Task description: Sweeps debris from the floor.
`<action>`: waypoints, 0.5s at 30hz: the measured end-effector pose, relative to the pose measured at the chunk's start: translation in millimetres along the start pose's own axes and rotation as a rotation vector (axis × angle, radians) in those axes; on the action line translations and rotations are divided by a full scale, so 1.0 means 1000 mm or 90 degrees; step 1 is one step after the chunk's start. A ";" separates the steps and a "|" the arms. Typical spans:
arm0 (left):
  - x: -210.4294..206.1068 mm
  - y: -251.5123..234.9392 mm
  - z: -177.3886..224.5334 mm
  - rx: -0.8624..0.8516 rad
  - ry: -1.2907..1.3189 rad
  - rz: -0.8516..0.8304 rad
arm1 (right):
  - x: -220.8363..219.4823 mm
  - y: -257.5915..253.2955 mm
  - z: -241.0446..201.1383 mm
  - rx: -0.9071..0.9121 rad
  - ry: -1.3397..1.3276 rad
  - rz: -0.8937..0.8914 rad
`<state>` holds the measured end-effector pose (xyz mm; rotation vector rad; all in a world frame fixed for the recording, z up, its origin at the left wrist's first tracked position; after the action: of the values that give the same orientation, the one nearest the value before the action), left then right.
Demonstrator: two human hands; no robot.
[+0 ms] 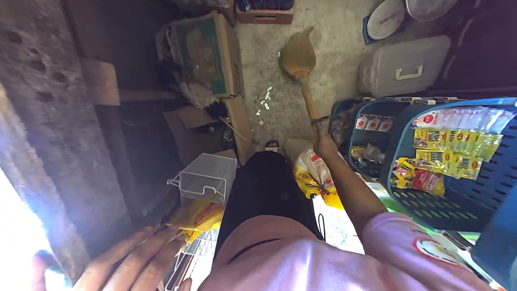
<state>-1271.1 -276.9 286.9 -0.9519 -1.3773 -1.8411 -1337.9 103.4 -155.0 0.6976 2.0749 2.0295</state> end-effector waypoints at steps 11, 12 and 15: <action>0.004 -0.003 0.001 0.019 0.024 -0.004 | -0.008 0.062 0.031 0.047 -0.049 0.038; 0.003 -0.003 0.002 0.015 0.022 -0.001 | -0.005 0.054 0.028 0.041 -0.062 0.043; 0.004 -0.004 0.002 0.013 0.005 0.004 | 0.000 0.015 0.012 -0.002 -0.022 0.037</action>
<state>-1275.9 -274.1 288.6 -0.9358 -1.3840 -1.8219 -1329.5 113.7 -141.0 0.7954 2.0564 2.0351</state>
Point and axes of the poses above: each hand's wrist, its own y-axis away from the middle knuckle, its own x-axis out of the back of the hand, z = x × y, the point moved 9 cm from there along -y, towards the middle knuckle, and after that the axes turned 15 degrees about -z, right-handed, at the moved point
